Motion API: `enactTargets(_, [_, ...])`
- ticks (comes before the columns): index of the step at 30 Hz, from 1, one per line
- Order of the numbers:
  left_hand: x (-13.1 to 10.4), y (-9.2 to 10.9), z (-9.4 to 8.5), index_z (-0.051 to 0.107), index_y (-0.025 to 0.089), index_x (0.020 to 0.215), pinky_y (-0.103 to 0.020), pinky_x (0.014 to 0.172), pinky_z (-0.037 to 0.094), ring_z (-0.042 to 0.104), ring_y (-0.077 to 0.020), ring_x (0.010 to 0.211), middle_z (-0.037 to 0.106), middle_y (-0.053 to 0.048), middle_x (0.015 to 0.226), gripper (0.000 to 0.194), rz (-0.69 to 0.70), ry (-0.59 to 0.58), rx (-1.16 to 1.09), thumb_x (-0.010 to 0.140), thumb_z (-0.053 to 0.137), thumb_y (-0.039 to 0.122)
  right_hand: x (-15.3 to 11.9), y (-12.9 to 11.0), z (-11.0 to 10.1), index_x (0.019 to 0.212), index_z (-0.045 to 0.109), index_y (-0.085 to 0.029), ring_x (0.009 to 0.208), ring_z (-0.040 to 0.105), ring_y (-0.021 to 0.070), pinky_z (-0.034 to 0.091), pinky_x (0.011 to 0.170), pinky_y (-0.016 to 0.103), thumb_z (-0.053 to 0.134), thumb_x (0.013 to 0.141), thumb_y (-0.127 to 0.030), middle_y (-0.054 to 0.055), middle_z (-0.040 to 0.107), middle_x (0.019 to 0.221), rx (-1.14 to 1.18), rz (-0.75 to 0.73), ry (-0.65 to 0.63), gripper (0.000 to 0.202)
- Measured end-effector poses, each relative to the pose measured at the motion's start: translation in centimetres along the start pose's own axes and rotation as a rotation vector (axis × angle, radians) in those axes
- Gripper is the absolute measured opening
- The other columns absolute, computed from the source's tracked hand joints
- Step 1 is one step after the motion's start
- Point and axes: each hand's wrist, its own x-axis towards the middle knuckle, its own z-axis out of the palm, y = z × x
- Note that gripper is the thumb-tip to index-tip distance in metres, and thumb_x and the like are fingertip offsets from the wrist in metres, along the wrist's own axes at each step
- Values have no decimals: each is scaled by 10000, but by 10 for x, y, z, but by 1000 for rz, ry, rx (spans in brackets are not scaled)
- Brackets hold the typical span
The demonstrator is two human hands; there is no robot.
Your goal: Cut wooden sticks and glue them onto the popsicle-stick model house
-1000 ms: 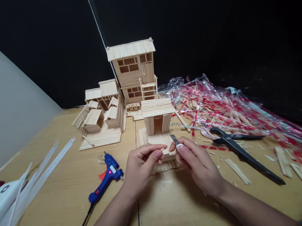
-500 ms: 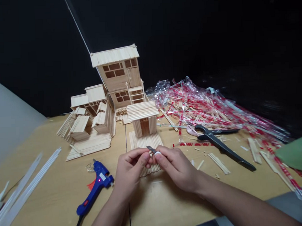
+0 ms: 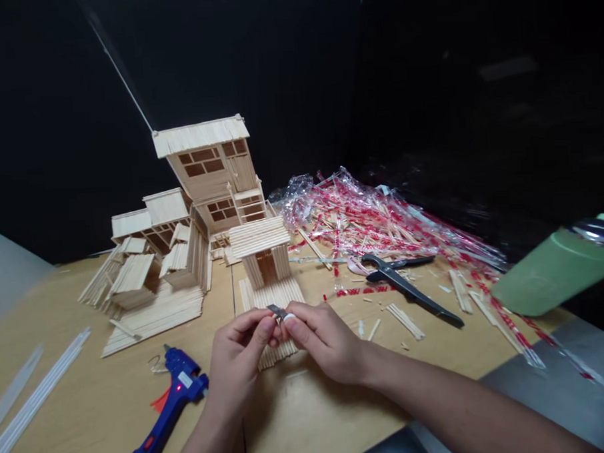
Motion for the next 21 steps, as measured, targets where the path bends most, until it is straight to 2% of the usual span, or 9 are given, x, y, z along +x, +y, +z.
enactTargets(7, [-2,4,4,745,144,801,-208,602,498,585,-100,586,683,-18,643,186,-16,-48,-64,788,769,328,-2,0,2,895,606,-169,635,490,107,393,623,228,360,1045,-358,-2,573,781,85,10,-6,344])
enactTargets(16, [-3,8,5,743,128,793,-223,597,505,592,-111,586,680,-31,642,235,-20,-53,-48,782,769,361,-5,3,3,881,598,-182,609,479,112,375,594,232,367,1041,-365,-18,512,727,56,19,-8,335])
enactTargets(21, [-5,13,7,731,140,754,-208,556,481,568,-99,551,674,-25,638,210,22,-53,13,800,750,344,-5,3,3,825,545,-195,590,466,108,363,593,238,352,1044,-323,-26,498,699,-41,-31,-5,319])
